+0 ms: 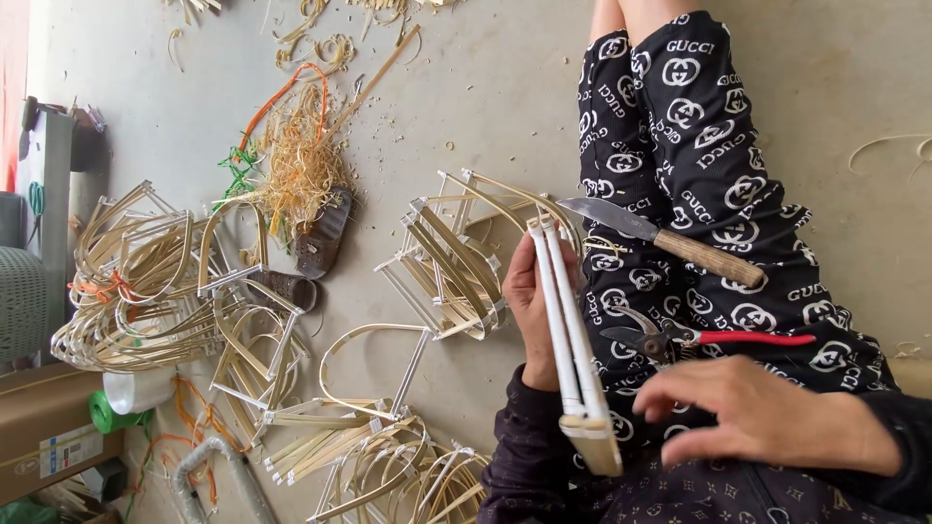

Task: Assembling and securing curved bamboo components with white binding material and using pliers to tighten/cut.

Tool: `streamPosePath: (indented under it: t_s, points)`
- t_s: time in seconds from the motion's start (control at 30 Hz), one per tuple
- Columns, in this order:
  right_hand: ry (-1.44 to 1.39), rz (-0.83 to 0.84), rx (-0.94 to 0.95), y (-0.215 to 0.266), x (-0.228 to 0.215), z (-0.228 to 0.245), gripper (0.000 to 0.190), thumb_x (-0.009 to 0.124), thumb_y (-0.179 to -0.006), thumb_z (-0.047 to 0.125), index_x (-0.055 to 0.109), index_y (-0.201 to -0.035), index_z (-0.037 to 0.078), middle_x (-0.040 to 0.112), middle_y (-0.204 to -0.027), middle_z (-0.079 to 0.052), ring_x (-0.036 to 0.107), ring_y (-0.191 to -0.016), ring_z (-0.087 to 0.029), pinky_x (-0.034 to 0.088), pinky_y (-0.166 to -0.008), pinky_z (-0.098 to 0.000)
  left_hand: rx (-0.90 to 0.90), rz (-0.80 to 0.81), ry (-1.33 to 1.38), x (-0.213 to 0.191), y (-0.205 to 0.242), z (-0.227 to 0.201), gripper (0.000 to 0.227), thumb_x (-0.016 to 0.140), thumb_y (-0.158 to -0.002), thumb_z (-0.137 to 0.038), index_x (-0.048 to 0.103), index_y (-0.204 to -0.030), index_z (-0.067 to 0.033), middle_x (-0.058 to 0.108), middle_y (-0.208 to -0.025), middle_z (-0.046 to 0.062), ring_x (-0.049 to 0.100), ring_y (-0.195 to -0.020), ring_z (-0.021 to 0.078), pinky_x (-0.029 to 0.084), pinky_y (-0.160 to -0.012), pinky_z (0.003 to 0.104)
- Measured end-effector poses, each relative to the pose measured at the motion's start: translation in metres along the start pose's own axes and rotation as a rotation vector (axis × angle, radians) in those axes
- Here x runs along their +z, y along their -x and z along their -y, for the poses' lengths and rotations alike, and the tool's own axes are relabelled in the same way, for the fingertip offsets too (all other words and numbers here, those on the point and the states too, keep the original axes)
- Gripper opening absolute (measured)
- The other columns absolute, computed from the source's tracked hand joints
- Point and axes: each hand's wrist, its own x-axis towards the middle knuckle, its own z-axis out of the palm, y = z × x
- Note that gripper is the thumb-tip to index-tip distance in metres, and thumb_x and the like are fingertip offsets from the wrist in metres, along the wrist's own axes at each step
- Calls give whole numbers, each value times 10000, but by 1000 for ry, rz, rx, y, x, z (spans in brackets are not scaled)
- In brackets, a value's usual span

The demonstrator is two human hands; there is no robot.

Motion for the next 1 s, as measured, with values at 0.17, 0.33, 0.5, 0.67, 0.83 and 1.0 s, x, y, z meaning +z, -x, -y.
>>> streamPosePath:
  t_s: [0.17,0.33,0.5,0.67,0.83,1.0]
  points:
    - [708,-210,149,36,15,-67,877,809,-657,465,501,-1375,66,612,-1254,-100,590,-1119,-256,461,-939,-393,-177,54,27,-5,16,-22,356,592,-1057,-116,587,-1393,0,629,-901,29,490,-672,40,383,-568,168]
    - [976,-155,352,36,46,-86,1184,813,-639,490,236,-1553,9,433,-1461,-182,391,-1391,-329,272,-1172,-532,-333,224,-69,5,40,-17,331,584,-1096,-81,590,-1418,-7,580,-901,-22,454,-722,30,365,-614,169]
    - [543,-224,495,27,5,-53,1148,836,-647,256,226,-1604,85,498,-1390,-132,462,-1294,-283,315,-1110,-495,-400,268,-209,3,57,-17,274,533,-1108,-96,616,-1355,-11,630,-917,-10,524,-735,30,426,-650,179]
    - [-78,-445,618,45,-24,-38,893,712,-724,63,371,-1544,156,630,-1182,-72,665,-1115,-217,514,-972,-391,-443,320,-320,4,77,-23,242,495,-1115,-112,634,-1289,-17,679,-924,-3,577,-737,35,475,-666,186]
    - [790,-673,202,58,-47,8,979,820,-675,109,377,-1545,35,592,-1162,-128,584,-1084,-281,454,-1007,-464,-424,369,-338,7,86,-14,233,500,-1135,-74,642,-1307,-6,630,-959,-41,531,-804,17,461,-727,181]
    - [579,-898,358,57,-21,-5,817,710,-811,69,367,-1552,25,576,-1160,-122,552,-933,-268,450,-815,-410,-385,388,-394,17,87,-14,227,501,-1132,-59,637,-1303,1,637,-963,-37,538,-829,19,466,-752,178]
